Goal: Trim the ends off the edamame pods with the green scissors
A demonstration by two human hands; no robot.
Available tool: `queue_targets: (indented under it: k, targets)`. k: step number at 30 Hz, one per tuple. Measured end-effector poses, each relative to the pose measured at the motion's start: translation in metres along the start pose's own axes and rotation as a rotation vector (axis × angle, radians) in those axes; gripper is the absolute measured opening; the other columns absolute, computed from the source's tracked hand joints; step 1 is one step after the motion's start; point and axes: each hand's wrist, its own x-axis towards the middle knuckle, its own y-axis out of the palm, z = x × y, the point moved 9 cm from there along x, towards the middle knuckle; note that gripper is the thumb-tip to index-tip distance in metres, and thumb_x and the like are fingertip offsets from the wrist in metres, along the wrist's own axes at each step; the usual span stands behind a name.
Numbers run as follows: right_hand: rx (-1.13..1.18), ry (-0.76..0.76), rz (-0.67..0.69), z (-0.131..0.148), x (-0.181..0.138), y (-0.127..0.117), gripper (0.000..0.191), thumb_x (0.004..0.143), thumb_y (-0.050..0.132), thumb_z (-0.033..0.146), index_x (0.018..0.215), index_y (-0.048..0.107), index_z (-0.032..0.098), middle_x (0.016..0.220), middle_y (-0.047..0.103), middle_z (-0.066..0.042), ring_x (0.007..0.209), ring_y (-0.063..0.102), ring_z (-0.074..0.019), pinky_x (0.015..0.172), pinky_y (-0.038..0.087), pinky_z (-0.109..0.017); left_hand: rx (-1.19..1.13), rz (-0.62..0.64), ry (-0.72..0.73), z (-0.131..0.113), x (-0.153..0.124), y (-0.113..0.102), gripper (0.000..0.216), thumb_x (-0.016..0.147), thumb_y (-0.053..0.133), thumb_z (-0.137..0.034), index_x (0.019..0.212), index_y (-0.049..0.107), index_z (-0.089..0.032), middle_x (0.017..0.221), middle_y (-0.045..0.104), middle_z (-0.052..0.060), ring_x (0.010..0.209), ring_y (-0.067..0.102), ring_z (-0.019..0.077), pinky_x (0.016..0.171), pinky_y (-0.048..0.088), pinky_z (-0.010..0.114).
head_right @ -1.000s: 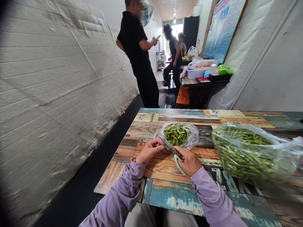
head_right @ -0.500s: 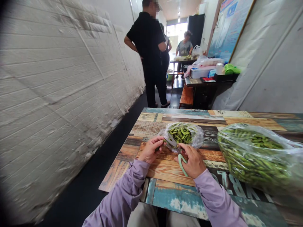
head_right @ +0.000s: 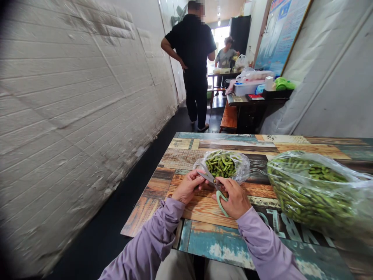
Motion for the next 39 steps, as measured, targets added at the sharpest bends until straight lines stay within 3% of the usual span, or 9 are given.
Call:
queue_targets:
  k: [15,22,26,31,36,39]
  targets:
    - [0.054,0.028,0.065,-0.003,-0.003,0.003,0.046,0.081,0.060,0.036,0.124,0.050,0.023,0.091,0.061,-0.004,0.068,0.058,-0.0139,0.063,0.051,-0.026,0.173,0.008,0.033,-0.003,0.000,-0.002,0.033,0.068,0.073,-0.041,0.084,0.063,-0.013,0.068,0.061,0.002,0.059,0.052,0.0080,0.049,0.029,0.018]
    - [0.047,0.023,0.004,-0.010,-0.004,0.004,0.045,0.082,0.059,0.041,0.122,0.054,0.022,0.104,0.066,-0.007,0.086,0.065,-0.0188,0.078,0.054,-0.030,0.150,0.032,0.033,-0.004,0.002,0.001,0.033,0.070,0.069,-0.041,0.085,0.059,-0.014,0.065,0.060,0.000,0.050,0.046,0.0054,0.047,0.030,0.018]
    - [0.051,0.161,-0.167,-0.028,-0.004,-0.012,0.046,0.079,0.059,0.045,0.119,0.058,0.021,0.107,0.068,-0.009,0.090,0.066,-0.0212,0.080,0.054,-0.033,0.017,-0.035,0.013,-0.006,0.004,-0.010,0.034,0.071,0.065,-0.035,0.098,0.056,-0.016,0.065,0.056,-0.002,0.045,0.044,0.0048,0.041,0.025,0.017]
    - [0.159,0.389,-0.335,-0.063,-0.014,-0.026,0.054,0.075,0.061,0.050,0.119,0.060,0.019,0.106,0.069,-0.010,0.090,0.067,-0.0234,0.082,0.054,-0.035,-0.115,-0.123,0.041,-0.010,0.006,-0.026,0.023,0.070,0.064,-0.031,0.078,0.048,-0.018,0.065,0.051,-0.004,0.045,0.043,0.0044,0.038,0.022,0.015]
    - [0.356,0.451,-0.350,-0.080,-0.018,-0.020,0.061,0.074,0.064,0.048,0.124,0.055,0.015,0.114,0.066,-0.011,0.099,0.064,-0.0242,0.091,0.051,-0.038,-0.023,-0.132,0.056,-0.010,0.009,-0.030,0.025,0.075,0.062,-0.039,0.078,0.052,-0.016,0.056,0.040,-0.007,0.040,0.035,0.0035,0.036,0.014,0.016]
    - [0.363,0.462,-0.338,-0.080,-0.018,-0.016,0.062,0.073,0.064,0.049,0.125,0.055,0.015,0.114,0.066,-0.011,0.098,0.065,-0.0241,0.090,0.051,-0.038,0.126,-0.167,0.088,-0.011,0.011,-0.033,0.026,0.073,0.064,-0.038,0.084,0.061,-0.014,0.060,0.048,-0.004,0.043,0.039,0.0041,0.039,0.018,0.017]
